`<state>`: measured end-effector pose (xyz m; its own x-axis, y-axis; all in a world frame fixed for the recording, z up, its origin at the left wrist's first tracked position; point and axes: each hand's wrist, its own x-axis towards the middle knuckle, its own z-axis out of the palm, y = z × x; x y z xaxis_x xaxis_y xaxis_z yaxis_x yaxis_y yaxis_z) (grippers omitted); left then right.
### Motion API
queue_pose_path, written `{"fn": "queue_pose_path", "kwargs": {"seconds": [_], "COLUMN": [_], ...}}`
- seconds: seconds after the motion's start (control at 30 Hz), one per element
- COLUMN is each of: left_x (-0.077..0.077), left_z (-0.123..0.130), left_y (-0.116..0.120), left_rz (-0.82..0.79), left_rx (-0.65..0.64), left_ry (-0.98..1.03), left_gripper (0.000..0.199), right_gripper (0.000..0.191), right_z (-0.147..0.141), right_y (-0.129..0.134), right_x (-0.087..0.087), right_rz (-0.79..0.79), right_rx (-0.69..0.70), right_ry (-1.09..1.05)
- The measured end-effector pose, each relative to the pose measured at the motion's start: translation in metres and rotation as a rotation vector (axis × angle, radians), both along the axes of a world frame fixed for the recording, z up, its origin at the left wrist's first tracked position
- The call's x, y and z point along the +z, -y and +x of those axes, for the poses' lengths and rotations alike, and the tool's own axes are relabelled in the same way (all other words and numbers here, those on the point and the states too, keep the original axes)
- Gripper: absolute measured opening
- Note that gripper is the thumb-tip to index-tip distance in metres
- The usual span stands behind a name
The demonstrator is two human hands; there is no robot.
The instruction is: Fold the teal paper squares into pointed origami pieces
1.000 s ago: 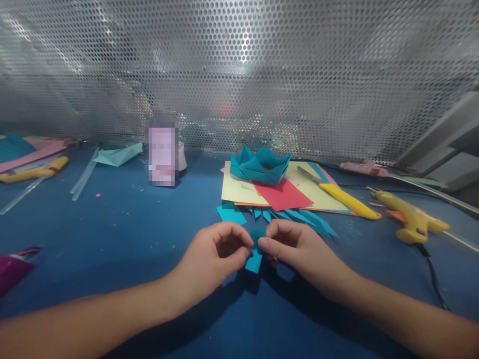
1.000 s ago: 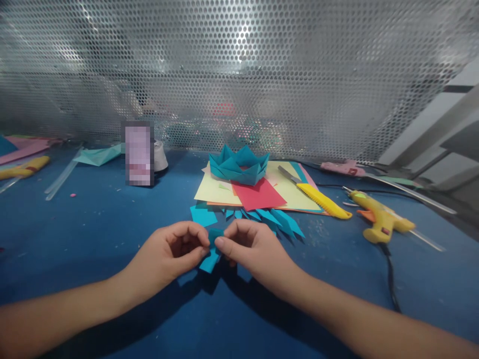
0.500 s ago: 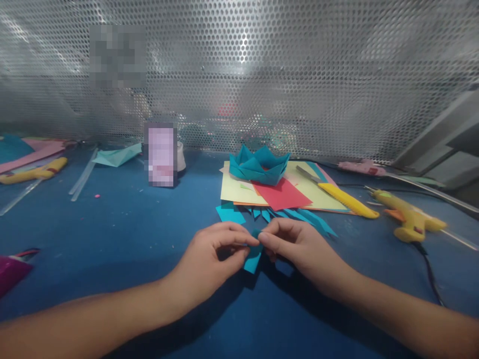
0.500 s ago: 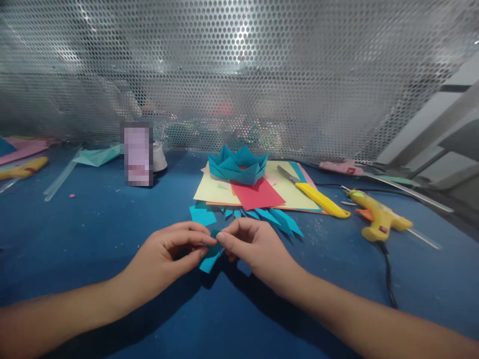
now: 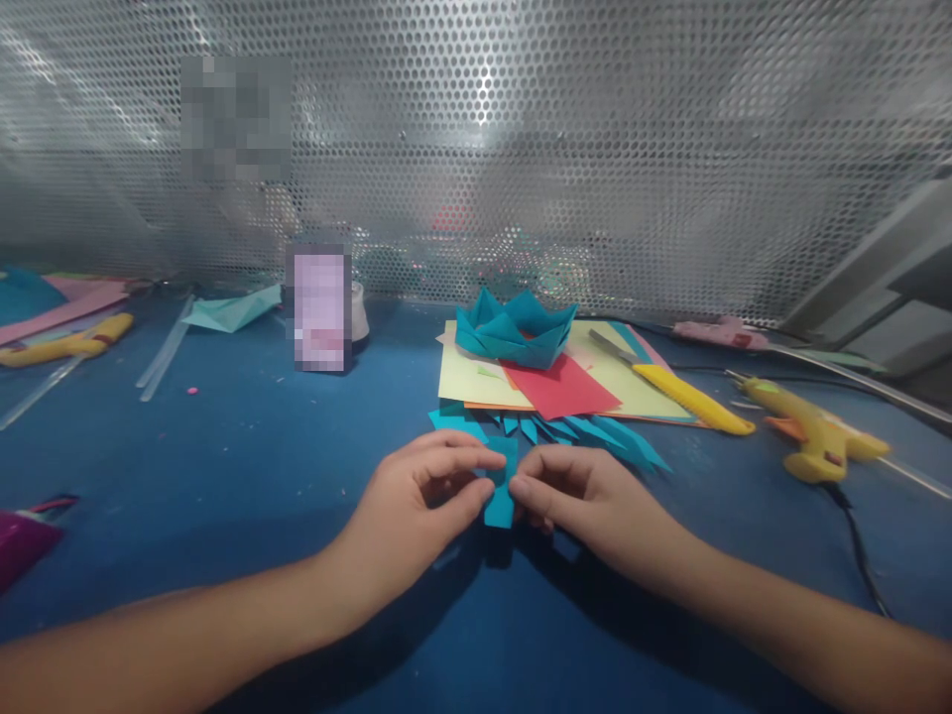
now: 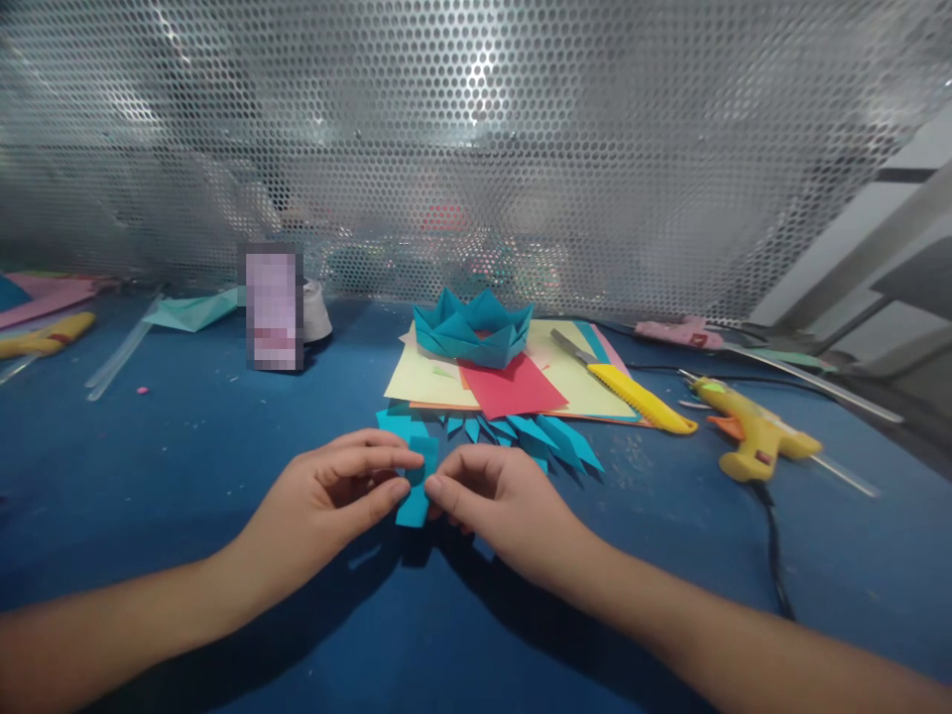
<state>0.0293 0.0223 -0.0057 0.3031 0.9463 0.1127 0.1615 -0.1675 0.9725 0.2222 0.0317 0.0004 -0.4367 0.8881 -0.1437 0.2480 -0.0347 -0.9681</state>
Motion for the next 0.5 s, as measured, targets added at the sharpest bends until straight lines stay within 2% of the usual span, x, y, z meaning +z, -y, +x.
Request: {"fn": "queue_pose_path", "kwargs": {"seconds": [0.5], "left_x": [0.0023], "left_z": [0.0002], "left_y": [-0.0008], "left_rz": [-0.084], "left_rx": [0.049], "left_ry": [0.075], "left_gripper": [0.018], "right_gripper": [0.033], "right_z": [-0.0030], "right_y": [0.0029], "right_x": [0.0048], "right_rz": [0.035], "right_rx": [0.053], "right_ry": [0.139]}}
